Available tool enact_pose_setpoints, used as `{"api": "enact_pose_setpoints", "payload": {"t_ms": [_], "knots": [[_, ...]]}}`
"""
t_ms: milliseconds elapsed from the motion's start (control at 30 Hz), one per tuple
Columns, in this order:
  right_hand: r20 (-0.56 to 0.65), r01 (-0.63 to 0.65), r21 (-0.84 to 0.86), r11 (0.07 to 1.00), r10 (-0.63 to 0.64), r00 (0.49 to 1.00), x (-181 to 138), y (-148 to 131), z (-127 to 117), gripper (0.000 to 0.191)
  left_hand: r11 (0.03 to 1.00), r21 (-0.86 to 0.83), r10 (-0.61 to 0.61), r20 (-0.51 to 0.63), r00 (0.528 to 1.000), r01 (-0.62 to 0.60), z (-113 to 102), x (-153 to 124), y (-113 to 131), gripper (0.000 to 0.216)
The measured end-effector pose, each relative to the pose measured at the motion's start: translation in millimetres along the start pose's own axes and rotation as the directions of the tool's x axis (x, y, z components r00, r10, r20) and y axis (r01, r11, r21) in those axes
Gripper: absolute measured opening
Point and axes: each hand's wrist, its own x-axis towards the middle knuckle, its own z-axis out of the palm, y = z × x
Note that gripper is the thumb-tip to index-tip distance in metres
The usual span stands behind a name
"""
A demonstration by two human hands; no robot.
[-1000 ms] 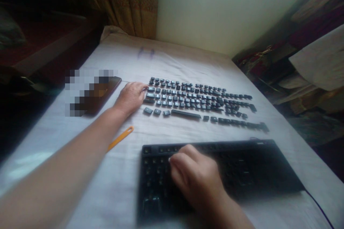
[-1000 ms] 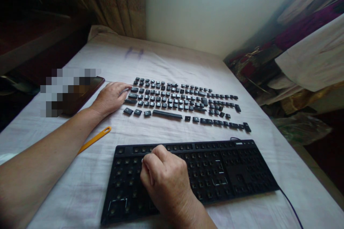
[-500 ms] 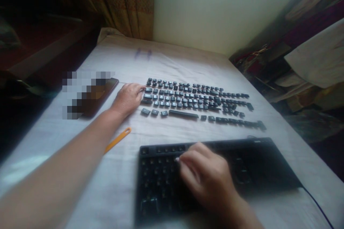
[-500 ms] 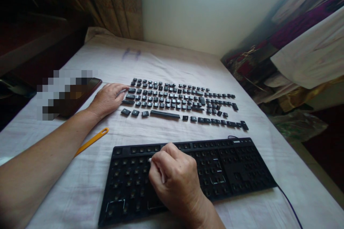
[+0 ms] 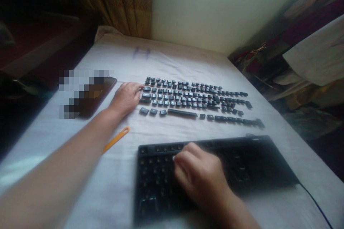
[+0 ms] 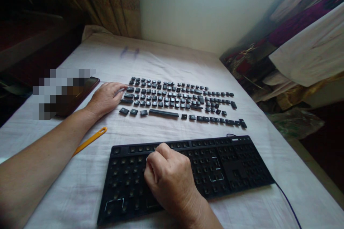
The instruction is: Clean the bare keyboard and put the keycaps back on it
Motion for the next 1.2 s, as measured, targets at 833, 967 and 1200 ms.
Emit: {"api": "enact_pose_setpoints", "payload": {"t_ms": [833, 967, 1200], "knots": [[-0.112, -0.132, 0.15, 0.98, 0.15, 0.982, 2.9, 16.6, -19.9, 0.016, 1.0, 0.014, -0.02, 0.023, 1.0, 0.02, -3.3, 1.7, 2.4, 0.037], [-0.031, -0.133, 0.142, 0.981, 0.139, 0.99, -2.5, 17.3, -23.4, 0.018, 1.0, 0.013, -0.015, 0.036, 0.999, 0.014, -4.8, 1.8, 2.6, 0.038], [0.01, -0.105, 0.079, 0.991, 0.104, 0.995, -5.7, 14.4, -14.8, 0.018, 0.999, 0.021, -0.037, 0.045, 0.998, 0.036, -5.3, 2.0, 3.2, 0.039]]}}
